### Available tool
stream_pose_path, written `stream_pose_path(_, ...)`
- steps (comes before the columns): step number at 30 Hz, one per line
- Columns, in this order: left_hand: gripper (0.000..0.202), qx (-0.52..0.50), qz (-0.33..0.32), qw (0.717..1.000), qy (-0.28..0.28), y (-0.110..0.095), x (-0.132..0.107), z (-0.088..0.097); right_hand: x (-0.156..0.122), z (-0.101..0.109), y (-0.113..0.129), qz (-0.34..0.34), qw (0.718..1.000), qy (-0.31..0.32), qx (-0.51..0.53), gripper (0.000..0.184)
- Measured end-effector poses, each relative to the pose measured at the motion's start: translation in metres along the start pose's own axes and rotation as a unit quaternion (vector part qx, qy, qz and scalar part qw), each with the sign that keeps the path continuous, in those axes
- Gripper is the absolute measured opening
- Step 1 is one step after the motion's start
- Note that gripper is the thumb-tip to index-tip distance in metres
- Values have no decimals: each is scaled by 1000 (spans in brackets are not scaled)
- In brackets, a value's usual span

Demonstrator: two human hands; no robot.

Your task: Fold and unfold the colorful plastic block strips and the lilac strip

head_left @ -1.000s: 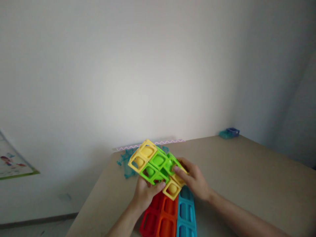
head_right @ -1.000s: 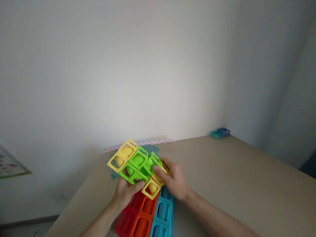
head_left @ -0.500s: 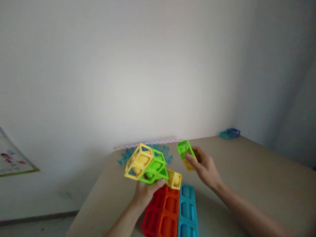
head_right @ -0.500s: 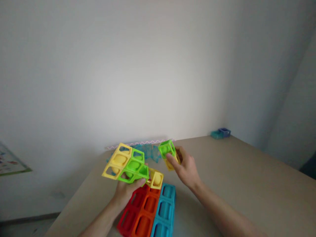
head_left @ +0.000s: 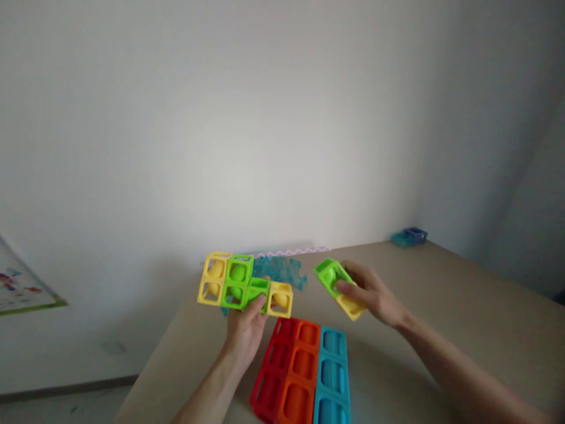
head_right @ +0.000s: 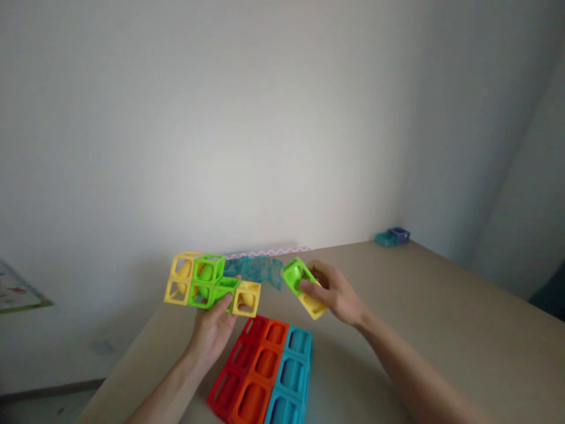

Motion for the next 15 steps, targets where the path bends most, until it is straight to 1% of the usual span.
stream_pose_path(1, 52, -1, -6, 1000, 1, -2, 1, 1, -3, 10, 3, -30, 994, 70, -74, 29)
stream_pose_path(2, 53, 1, -11, 1000, 3, -3, 2, 2, -8, 20, 5, -62, 978, 127, -154, 25)
stream_pose_path(3, 54, 5, -16, 1000, 4, -3, 3, 2, -14, 29, 7, -91, 955, 166, -227, 21)
stream_pose_path(5, 56, 14, -19, 1000, 2, -3, 3, 4, -27, 39, 7, -150, 908, 210, -330, 22)
stream_pose_path(7, 57, 22, -15, 1000, 0, -2, 2, 5, -37, 36, 6, -191, 875, 227, -384, 29)
stream_pose_path(8, 58, 24, -12, 1000, -2, -1, 1, 5, -40, 30, 5, -195, 864, 227, -405, 33)
stream_pose_path(10, 58, 30, -4, 1000, -1, 1, -1, 5, -42, 15, 4, -173, 848, 214, -454, 41)
stream_pose_path(12, 59, 36, 1, 999, 7, 3, -4, 5, -39, 0, 2, -142, 830, 198, -501, 42)
stream_pose_path(13, 60, 41, 2, 999, 11, 4, -6, 4, -38, -7, 1, -130, 824, 193, -516, 40)
stream_pose_path(15, 62, 53, -1, 998, 16, 5, -8, 5, -34, -15, -2, -105, 823, 187, -526, 33)
Point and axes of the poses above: each hand's wrist, its own x-axis towards the middle knuckle, its own z-axis out of the back of the hand, y = z × x, the point moved 3 cm from there along x, towards the middle knuckle, and after that the axes turned 8 degrees about x, right-handed, at the moved point
